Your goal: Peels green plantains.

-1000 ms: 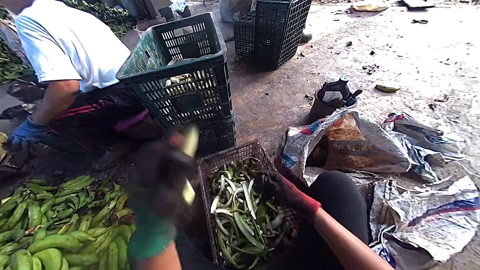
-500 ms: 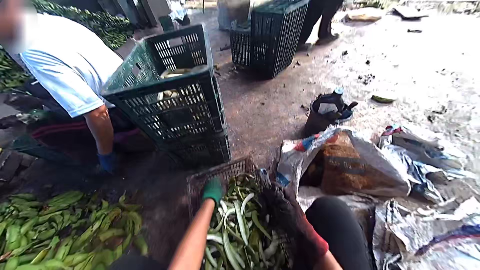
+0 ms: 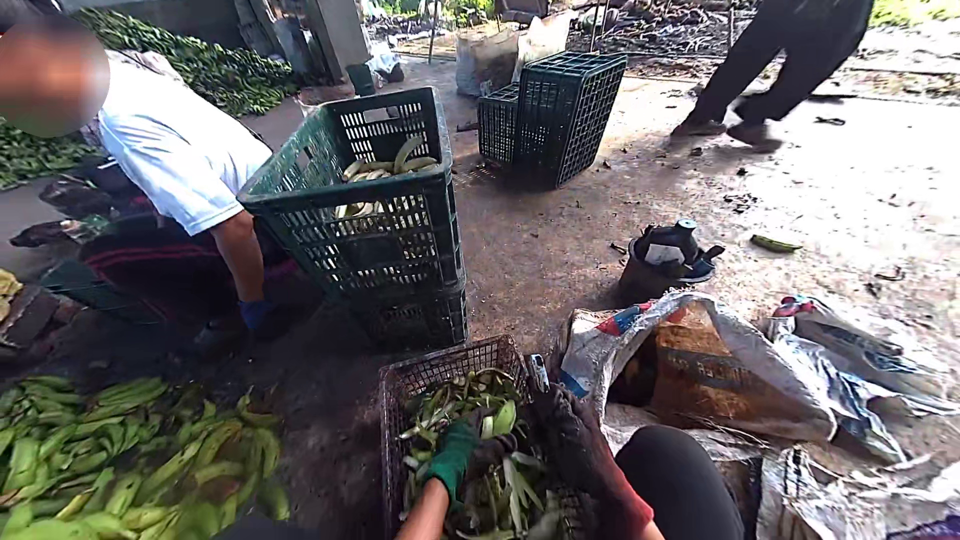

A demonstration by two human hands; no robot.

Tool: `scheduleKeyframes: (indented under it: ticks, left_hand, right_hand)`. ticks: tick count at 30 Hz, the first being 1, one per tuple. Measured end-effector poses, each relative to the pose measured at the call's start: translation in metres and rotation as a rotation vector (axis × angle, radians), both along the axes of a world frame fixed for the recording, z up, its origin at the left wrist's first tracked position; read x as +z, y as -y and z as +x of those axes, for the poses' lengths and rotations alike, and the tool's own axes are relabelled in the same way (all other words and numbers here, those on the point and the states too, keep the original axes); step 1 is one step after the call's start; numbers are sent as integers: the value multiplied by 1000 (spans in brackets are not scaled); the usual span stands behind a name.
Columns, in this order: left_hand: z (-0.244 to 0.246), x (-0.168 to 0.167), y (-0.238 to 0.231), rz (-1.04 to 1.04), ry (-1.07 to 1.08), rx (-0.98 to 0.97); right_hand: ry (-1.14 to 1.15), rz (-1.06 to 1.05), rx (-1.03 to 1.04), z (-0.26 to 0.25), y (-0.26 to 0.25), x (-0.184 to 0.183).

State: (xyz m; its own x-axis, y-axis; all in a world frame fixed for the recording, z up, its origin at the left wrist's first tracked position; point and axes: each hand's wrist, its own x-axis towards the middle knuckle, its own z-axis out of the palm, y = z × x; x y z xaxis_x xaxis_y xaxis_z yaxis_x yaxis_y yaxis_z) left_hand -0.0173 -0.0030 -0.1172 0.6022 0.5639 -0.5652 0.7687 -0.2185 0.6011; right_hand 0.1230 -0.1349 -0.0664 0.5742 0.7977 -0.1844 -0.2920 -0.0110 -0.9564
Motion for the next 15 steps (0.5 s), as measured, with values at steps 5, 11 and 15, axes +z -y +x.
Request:
scheduleKeyframes:
  ticks: [5,11,15]
  left_hand:
    - [-42,75,1,120,393,145]
    - [-96,110,2,-140,1059,402]
    - [-106,93,11,43,1044,567]
  right_hand:
    - [-95,-81,20,-4,11,11]
    - [-93,-93,150,-34,17,27]
    - [412,-117,174,-62,16,39]
